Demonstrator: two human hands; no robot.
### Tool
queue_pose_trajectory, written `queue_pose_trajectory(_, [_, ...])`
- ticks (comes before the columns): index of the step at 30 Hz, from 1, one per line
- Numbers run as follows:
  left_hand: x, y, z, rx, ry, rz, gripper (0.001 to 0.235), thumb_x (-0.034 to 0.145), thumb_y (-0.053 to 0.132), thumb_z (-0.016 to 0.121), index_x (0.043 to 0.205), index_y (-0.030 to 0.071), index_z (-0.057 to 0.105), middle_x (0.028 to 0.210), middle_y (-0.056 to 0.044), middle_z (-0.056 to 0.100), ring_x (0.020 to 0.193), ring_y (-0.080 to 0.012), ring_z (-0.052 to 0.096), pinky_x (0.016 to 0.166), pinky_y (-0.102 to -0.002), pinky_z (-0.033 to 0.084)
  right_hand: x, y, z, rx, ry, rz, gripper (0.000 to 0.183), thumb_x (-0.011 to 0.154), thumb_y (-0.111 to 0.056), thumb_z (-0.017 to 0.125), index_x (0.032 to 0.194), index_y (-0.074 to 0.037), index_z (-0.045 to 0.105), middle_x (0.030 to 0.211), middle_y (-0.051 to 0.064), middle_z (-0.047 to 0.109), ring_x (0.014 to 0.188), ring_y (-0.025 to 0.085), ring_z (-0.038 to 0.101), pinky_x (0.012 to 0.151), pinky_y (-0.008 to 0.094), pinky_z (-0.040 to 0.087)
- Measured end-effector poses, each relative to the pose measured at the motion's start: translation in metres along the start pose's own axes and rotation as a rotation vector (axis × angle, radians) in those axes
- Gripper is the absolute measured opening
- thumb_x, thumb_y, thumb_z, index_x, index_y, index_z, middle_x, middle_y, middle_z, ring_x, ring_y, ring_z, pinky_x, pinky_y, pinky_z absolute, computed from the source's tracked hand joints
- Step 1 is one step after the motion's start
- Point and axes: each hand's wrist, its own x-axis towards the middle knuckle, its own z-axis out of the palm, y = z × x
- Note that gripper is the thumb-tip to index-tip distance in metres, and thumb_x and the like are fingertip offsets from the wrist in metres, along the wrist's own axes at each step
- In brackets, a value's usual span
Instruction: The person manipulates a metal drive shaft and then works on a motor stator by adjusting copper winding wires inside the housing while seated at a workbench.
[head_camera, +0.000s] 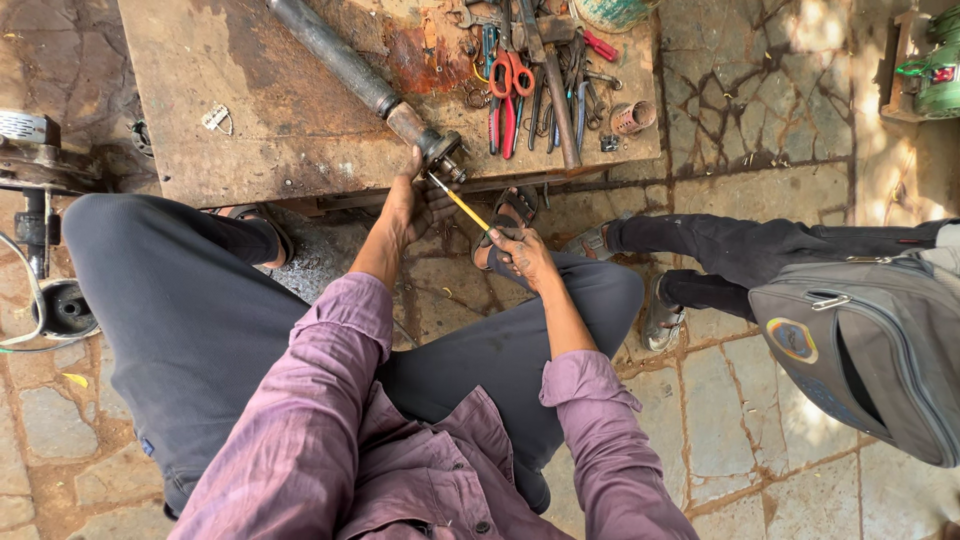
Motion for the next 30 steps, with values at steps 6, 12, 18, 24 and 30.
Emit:
queue_pose_trajectory(6, [-0.007,0.01,0.011,0.016,0.041,0.041,0.058,0.086,0.063,0.065,0.103,0.007,0.069,0.095,-0.012,0.072,0.091,-0.0281,0.074,0.092,-0.049,0.06,0.017,0.008,-0.004,0.118,-0.303,-0.043,0.045,0.092,-0.047,0.07,0.12,-0.012,0.075,0.064,-0.006,0.052,0.044,0.003,0.042,0.038,0.023,0.031])
queue_pose_trajectory(12, [0.002,0.012,0.009,0.059,0.113,-0.001,0.058,0.085,0.064,0.07,0.098,0.008,0.07,0.089,-0.012,0.072,0.085,-0.0242,0.07,0.088,-0.047,0.06,0.042,0.031,-0.002,-0.48,0.058,-0.442,0.056,0.099,-0.057,0.061,0.097,-0.003,0.076,0.085,0.012,0.067,0.081,0.027,0.064,0.072,0.042,0.051])
queue_pose_trajectory(18, [0.01,0.002,0.012,0.023,0.18,0.056,0.053,0.083,0.062,0.072,0.092,0.01,0.071,0.085,-0.01,0.07,0.08,-0.0225,0.067,0.082,-0.044,0.057,0.067,0.051,0.008,-0.793,0.154,-0.407,0.064,0.103,-0.058,0.049,0.092,0.002,0.065,0.092,0.028,0.066,0.091,0.046,0.061,0.084,0.054,0.049])
queue_pose_trajectory(24, [0.015,0.001,0.013,-0.002,0.236,0.067,0.05,0.085,0.059,0.073,0.085,0.01,0.067,0.077,-0.009,0.069,0.071,-0.022,0.065,0.077,-0.043,0.057,0.04,0.032,0.017,-0.869,0.237,-0.52,0.056,0.104,-0.047,0.051,0.079,0.002,0.063,0.073,0.031,0.062,0.072,0.049,0.063,0.067,0.057,0.05])
queue_pose_trajectory(30, [0.007,0.002,0.02,0.002,0.306,0.095,0.048,0.084,0.056,0.076,0.084,0.009,0.068,0.074,-0.009,0.071,0.066,-0.0207,0.066,0.069,-0.038,0.058,0.01,0.007,0.031,-0.905,0.375,-0.571,0.048,0.1,-0.043,0.055,0.082,0.0,0.065,0.067,0.03,0.063,0.062,0.049,0.065,0.057,0.056,0.052])
